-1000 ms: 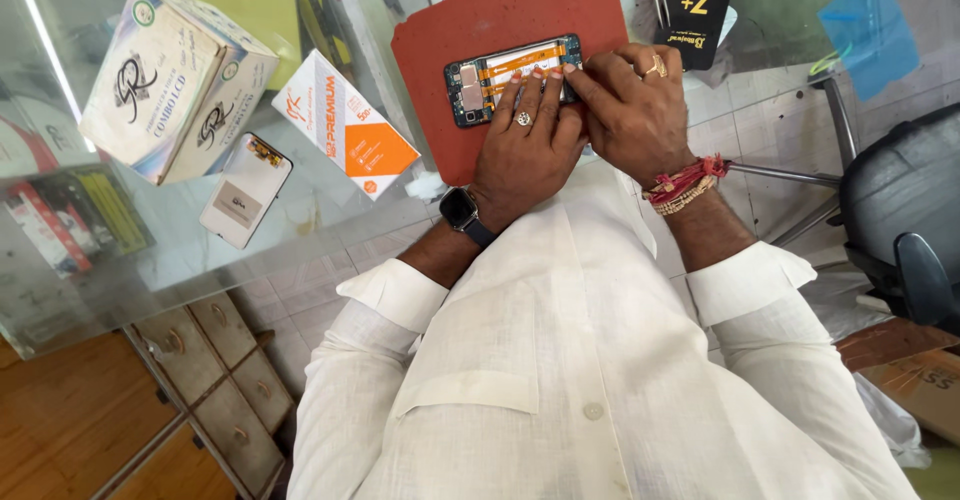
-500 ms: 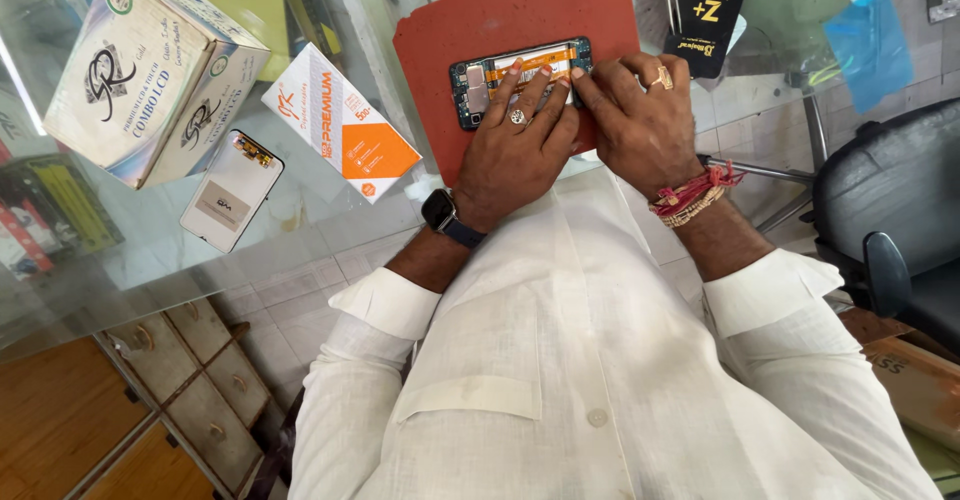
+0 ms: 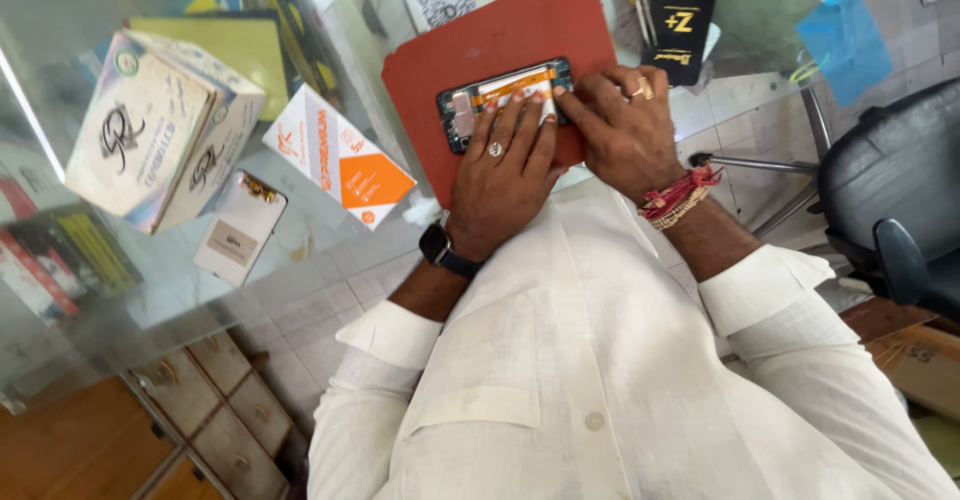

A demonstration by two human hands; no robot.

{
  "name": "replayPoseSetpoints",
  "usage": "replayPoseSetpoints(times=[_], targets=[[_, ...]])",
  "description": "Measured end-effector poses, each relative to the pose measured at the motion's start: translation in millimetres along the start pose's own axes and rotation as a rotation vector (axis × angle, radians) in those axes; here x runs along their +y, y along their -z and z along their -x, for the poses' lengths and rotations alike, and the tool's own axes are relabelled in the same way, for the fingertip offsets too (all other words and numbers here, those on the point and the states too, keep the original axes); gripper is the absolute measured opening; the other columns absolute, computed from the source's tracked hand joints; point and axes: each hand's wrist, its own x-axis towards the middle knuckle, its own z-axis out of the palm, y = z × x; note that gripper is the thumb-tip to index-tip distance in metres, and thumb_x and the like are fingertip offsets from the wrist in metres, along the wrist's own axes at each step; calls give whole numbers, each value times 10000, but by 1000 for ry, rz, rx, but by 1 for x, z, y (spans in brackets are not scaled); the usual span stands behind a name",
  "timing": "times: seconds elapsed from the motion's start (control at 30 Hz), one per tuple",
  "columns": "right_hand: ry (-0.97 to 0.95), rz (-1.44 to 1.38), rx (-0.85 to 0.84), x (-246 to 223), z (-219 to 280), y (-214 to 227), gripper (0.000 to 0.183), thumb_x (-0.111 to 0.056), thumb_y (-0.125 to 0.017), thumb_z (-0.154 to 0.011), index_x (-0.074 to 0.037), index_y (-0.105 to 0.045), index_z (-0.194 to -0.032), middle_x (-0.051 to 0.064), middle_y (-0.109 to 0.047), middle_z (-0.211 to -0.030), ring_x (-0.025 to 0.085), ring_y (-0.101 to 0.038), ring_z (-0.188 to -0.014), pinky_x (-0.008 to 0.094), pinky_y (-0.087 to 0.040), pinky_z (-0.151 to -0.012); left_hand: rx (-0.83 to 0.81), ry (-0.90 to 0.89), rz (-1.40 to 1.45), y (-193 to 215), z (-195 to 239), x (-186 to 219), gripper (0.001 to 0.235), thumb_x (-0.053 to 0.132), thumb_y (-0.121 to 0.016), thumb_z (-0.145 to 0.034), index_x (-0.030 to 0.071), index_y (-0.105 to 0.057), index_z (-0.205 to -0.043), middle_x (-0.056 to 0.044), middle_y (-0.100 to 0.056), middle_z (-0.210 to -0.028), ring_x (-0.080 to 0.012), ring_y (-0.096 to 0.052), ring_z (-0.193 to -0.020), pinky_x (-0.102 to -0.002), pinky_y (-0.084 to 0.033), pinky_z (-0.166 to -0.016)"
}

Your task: The person works on a disassembled smartphone placed on a red mat, using a small tool to adjust internal components near the battery. They repeatedly move between the counter and a nearby workbench, handling a black phone case and other small parts before returning to the phone.

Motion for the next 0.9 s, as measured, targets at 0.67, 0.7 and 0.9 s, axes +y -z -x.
replayPoseSetpoints(times=[0.67,0.7,0.9], targets=[[-42,19,61,2,10,-10,319,-154,-739,-909,-112,-743,-1225,93,-635,-1298,239,-583,-1212,466,-429,-1007,-95,57,-174,-14,4,14,840,650,-554,-1018,-67,-540,-1455,-224,-559,-1494,-475,-392,-1447,-703,-210,-1192],[-37,28,75,2,10,-11,318,-147,-735,-900,-119,-742,-1216,90,-638,-1300,238,-583,-1210,464,-429,-1005,-98,63,-172,-14,4,14,850,653,-548,-1018,-77,-538,-1454,-225,-562,-1493,-476,-396,-1447,-698,-213,-1190],[-74,-103,130,6,9,-10,271,-138,-730,-915,-111,-741,-1185,112,-639,-1238,259,-588,-1165,464,-429,-978,-65,118,-209,-17,1,24,858,665,-550,-1006,-77,-543,-1438,-229,-594,-1438,-472,-413,-1435,-710,-191,-1205]])
